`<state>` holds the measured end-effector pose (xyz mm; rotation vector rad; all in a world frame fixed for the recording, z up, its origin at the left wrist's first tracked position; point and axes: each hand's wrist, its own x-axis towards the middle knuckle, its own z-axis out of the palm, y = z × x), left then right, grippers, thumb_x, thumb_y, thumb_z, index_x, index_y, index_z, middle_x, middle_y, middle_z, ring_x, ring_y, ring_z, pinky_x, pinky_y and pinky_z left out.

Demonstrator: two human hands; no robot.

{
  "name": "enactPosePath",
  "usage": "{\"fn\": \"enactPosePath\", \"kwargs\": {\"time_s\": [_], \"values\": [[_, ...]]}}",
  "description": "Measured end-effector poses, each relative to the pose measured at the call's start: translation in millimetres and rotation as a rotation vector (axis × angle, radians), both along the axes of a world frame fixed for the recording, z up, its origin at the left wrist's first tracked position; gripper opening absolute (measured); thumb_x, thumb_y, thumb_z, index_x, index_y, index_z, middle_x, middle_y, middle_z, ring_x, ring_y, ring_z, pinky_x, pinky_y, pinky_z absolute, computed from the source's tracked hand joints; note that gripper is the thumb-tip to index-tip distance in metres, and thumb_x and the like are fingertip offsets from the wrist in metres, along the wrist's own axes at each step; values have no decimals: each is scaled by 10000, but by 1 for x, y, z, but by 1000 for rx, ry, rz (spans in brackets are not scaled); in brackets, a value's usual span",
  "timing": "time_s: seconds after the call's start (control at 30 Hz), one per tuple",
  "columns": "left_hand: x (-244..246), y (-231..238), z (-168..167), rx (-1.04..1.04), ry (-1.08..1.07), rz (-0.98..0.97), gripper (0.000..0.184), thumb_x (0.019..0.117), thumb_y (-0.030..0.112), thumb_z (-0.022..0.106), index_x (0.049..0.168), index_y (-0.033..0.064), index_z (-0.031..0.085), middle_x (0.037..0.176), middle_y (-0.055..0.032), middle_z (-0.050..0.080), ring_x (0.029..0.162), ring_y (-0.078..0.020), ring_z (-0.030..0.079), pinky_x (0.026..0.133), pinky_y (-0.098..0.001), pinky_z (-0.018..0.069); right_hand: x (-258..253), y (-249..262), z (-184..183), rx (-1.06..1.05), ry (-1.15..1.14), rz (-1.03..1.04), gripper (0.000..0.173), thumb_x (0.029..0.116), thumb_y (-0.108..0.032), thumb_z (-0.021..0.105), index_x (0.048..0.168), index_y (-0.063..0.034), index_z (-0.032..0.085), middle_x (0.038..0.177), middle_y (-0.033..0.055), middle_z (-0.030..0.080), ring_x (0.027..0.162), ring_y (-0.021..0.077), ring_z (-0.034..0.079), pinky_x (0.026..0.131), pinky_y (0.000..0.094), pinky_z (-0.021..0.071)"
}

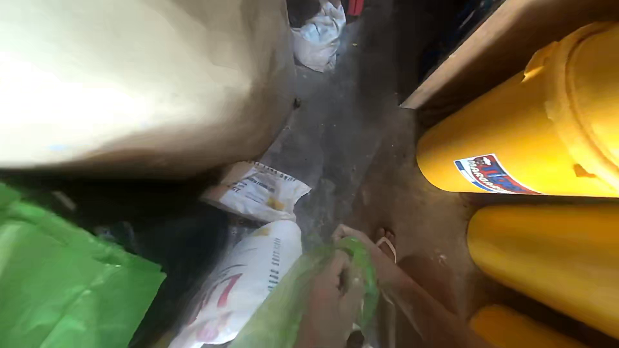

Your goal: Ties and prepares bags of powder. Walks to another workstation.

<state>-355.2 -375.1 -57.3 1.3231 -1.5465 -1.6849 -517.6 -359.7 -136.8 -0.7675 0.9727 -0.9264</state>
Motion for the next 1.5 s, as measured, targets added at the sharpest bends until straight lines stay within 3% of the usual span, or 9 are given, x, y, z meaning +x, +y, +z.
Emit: {"fn": "enactPosePath", "kwargs": {"time_s": [0.1, 0.27, 0.4, 0.57, 0.77, 1.0, 1.2, 1.3, 1.5], "values": [[-17, -20, 15, 117, -131, -6, 88, 944, 117, 619, 934, 29, 617, 731, -3, 565, 620, -42, 545, 570, -204, 487, -14, -9, -5, 177, -24, -120, 199, 1039, -163, 421, 1077, -76, 596, 903, -30, 642, 816, 47, 624, 758, 250, 557], [-32, -32, 90, 124, -494, 115, 118, 947, 132, 597, 956, 19, 632, 717, -14, 568, 607, -80, 543, 565, -265, 495, -47, 1, 20, 371, -165, -154, 151, 1038, -191, 461, 1037, -113, 591, 850, -31, 627, 750, 82, 625, 683, 284, 565], [-64, -30, 196, 181, -617, 264, 123, 958, 106, 605, 978, -12, 629, 804, -50, 607, 702, -100, 587, 656, -292, 530, -128, -9, 126, 395, -252, -92, 129, 1027, -192, 482, 1008, -145, 601, 825, -35, 680, 750, 97, 672, 741, 311, 595], [-146, -51, 271, 40, -486, 514, 91, 935, 72, 625, 968, -11, 608, 835, -24, 628, 732, -60, 609, 667, -237, 545, -236, -55, 254, 247, -264, -41, 183, 1002, -346, 601, 1062, -183, 658, 950, -36, 699, 826, 112, 682, 743, 331, 602], [-223, -89, 334, -81, -645, 229, 203, 895, 58, 682, 1072, -35, 642, 936, -134, 674, 819, -212, 666, 750, -399, 582, -310, -114, 393, 343, -438, -228, 168, 987, -323, 640, 1019, -169, 697, 1030, 37, 715, 988, 195, 693, 910, 424, 593], [-283, -176, 379, -79, -403, 373, 260, 879, -49, 629, 1137, -43, 602, 967, -130, 664, 832, -187, 663, 748, -374, 584, -343, -144, 485, 165, -314, -476, 181, 992, -274, 588, 1068, -128, 662, 1058, 73, 719, 992, 243, 707, 906, 481, 598], [-309, -276, 378, 83, -155, 473, 187, 1008, 79, 574, 1162, -19, 615, 994, -145, 661, 832, -202, 664, 742, -417, 599, -328, -208, 516, 82, -455, -633, 216, 1037, -234, 510, 1153, -95, 627, 1141, 132, 722, 1057, 303, 708, 928, 501, 590], [-326, -352, 388, 209, -58, 521, 224, 1038, 121, 550, 1201, -16, 621, 1042, -143, 667, 904, -190, 642, 818, -398, 557, -341, -268, 508, -96, -357, -549, 233, 1018, -320, 586, 1121, -124, 658, 1119, 81, 711, 1042, 244, 694, 941, 482, 580], [-374, -547, 429, 610, 596, 668, 158, 1057, 210, 509, 1127, 93, 588, 919, -49, 672, 802, -146, 669, 696, -339, 594, -385, -400, 505, -187, 40, -414, 230, 1065, -225, 456, 1131, -39, 573, 1107, 118, 692, 1038, 248, 688, 933, 467, 581]]}}
